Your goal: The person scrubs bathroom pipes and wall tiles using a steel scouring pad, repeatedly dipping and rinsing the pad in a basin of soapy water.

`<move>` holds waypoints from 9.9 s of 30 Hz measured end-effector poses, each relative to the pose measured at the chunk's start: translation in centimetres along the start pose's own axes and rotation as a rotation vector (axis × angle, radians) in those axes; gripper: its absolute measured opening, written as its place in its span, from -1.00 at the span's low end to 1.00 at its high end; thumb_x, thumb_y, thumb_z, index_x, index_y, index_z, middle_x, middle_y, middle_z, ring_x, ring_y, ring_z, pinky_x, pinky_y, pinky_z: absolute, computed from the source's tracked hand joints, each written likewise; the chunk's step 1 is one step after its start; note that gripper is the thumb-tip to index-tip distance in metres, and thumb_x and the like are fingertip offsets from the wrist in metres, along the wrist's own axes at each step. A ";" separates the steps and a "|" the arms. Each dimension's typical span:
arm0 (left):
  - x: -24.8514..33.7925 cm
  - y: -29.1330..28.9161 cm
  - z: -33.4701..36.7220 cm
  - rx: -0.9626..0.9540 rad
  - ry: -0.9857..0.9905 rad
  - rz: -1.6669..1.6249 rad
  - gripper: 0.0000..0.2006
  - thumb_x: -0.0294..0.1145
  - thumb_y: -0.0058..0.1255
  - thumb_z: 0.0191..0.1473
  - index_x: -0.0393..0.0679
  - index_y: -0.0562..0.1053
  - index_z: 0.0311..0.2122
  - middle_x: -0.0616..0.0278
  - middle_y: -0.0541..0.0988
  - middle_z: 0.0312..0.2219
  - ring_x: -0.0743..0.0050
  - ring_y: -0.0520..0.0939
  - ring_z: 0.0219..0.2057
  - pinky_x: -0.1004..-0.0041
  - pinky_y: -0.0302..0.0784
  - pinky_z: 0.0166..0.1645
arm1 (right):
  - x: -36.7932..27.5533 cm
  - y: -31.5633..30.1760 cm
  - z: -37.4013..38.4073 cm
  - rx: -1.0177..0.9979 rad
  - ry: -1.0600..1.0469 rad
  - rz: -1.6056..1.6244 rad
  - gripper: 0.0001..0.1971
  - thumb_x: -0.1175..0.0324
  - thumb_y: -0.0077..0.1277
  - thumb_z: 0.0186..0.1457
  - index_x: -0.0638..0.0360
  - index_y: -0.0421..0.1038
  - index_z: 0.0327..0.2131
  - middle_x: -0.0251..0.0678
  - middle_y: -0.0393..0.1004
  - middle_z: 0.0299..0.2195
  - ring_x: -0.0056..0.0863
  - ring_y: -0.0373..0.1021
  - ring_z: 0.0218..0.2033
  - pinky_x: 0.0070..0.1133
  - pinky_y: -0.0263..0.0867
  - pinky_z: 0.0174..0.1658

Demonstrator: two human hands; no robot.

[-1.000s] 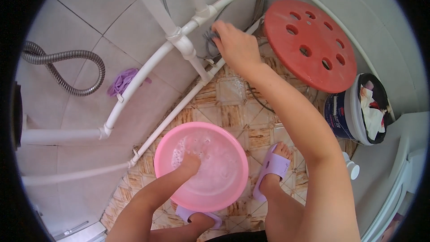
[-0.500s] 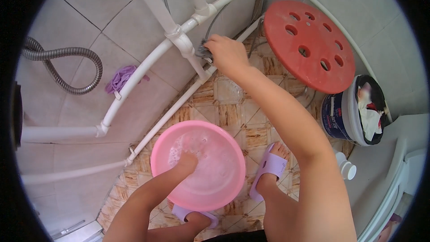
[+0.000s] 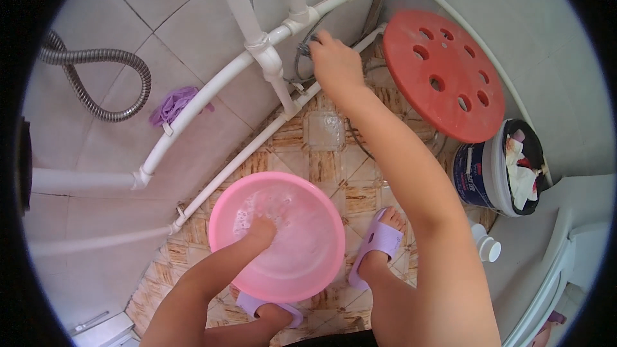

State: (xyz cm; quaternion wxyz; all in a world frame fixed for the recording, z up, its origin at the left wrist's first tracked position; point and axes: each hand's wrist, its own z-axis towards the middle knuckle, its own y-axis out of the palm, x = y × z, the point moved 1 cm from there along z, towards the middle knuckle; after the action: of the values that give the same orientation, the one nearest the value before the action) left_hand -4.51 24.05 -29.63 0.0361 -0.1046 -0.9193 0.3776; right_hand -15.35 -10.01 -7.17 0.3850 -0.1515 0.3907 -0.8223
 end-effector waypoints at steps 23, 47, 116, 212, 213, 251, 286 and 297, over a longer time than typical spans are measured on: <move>0.2 0.1 0.2 0.058 -0.004 -0.032 -0.71 -0.42 0.02 -0.13 -0.10 0.53 -0.20 0.19 0.55 -0.23 0.16 0.40 0.00 0.02 0.08 0.13 | -2.4 -2.8 5.1 0.197 0.031 0.034 -0.83 0.41 -0.05 -0.08 0.08 0.48 -0.35 -0.29 0.38 -0.41 -0.25 0.43 -0.48 -0.42 0.36 -0.45; 0.0 -0.5 -0.1 0.008 0.019 0.002 -0.63 -0.37 0.04 -0.15 -0.08 0.51 -0.14 0.19 0.52 -0.18 0.17 0.33 0.07 -0.02 0.03 0.15 | 2.7 2.4 5.6 0.229 0.218 0.245 -0.80 0.37 -0.12 0.07 0.09 0.47 -0.25 -0.22 0.38 -0.27 -0.17 0.35 -0.25 -0.38 0.30 -0.22; 0.6 2.4 2.6 0.098 -0.055 0.064 -0.57 -0.37 0.01 -0.06 -0.18 0.41 -0.01 0.15 0.37 0.05 0.14 0.28 0.12 0.02 0.03 0.16 | -12.6 -5.3 8.8 0.313 0.085 0.119 -0.55 0.42 -0.12 0.09 0.12 0.19 0.10 0.12 0.22 -0.14 0.07 0.32 -0.21 -0.25 0.32 -0.24; -1.1 1.1 1.4 0.442 0.060 -0.304 -0.49 -0.26 -0.12 0.05 0.08 0.20 0.16 0.01 0.26 0.10 0.03 0.32 0.08 -0.03 0.18 0.09 | -17.2 -9.3 15.3 0.578 -0.332 0.451 -0.88 0.57 -0.05 -0.15 0.20 0.41 -0.45 -0.22 0.41 -0.35 -0.24 0.34 -0.32 -0.41 0.32 -0.27; -1.2 0.2 0.9 0.420 0.046 -0.271 -0.49 -0.26 -0.12 0.05 0.08 0.20 0.16 0.01 0.26 0.10 0.03 0.32 0.08 -0.03 0.18 0.09 | -16.2 -8.3 14.0 0.449 -0.297 0.445 -0.89 0.56 -0.04 -0.13 0.18 0.43 -0.44 -0.23 0.41 -0.34 -0.24 0.35 -0.30 -0.41 0.33 -0.26; 1.2 -25.3 -25.8 0.419 0.068 -0.494 -0.35 -0.14 0.07 -0.04 -0.12 0.18 0.16 -0.14 0.18 0.12 -0.03 0.22 0.15 0.13 0.17 0.16 | -17.2 -19.7 25.1 0.714 -0.072 0.645 -0.81 0.58 -0.06 -0.13 0.11 0.46 -0.40 -0.29 0.42 -0.35 -0.25 0.35 -0.27 -0.38 0.31 -0.26; 0.4 -23.0 -24.7 0.584 0.101 -0.425 -0.46 -0.18 0.04 0.00 -0.18 0.26 0.08 -0.11 0.43 -0.08 0.05 0.49 -0.10 0.25 0.38 -0.03 | -27.8 -15.8 15.0 0.564 -0.498 0.396 -0.59 0.52 -0.09 -0.13 0.30 0.38 -0.10 -0.21 0.30 -0.05 -0.26 0.28 -0.04 -0.43 0.30 -0.06; 0.2 -23.5 -23.5 0.333 0.141 -0.519 -0.43 -0.16 0.04 0.00 -0.13 0.24 0.11 -0.06 0.27 0.08 -0.02 0.39 0.02 0.23 0.37 0.01 | -25.8 -9.8 10.4 0.373 -0.385 0.400 -0.47 0.56 -0.13 -0.14 0.30 0.24 0.03 -0.15 0.23 0.02 -0.18 0.17 0.05 -0.38 0.19 0.09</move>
State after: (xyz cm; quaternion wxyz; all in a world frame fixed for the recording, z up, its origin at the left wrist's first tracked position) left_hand -5.18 23.99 3.58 0.2116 0.1148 -0.8362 0.4928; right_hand 2.30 7.83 8.37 0.6267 -0.1512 0.1754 -0.7440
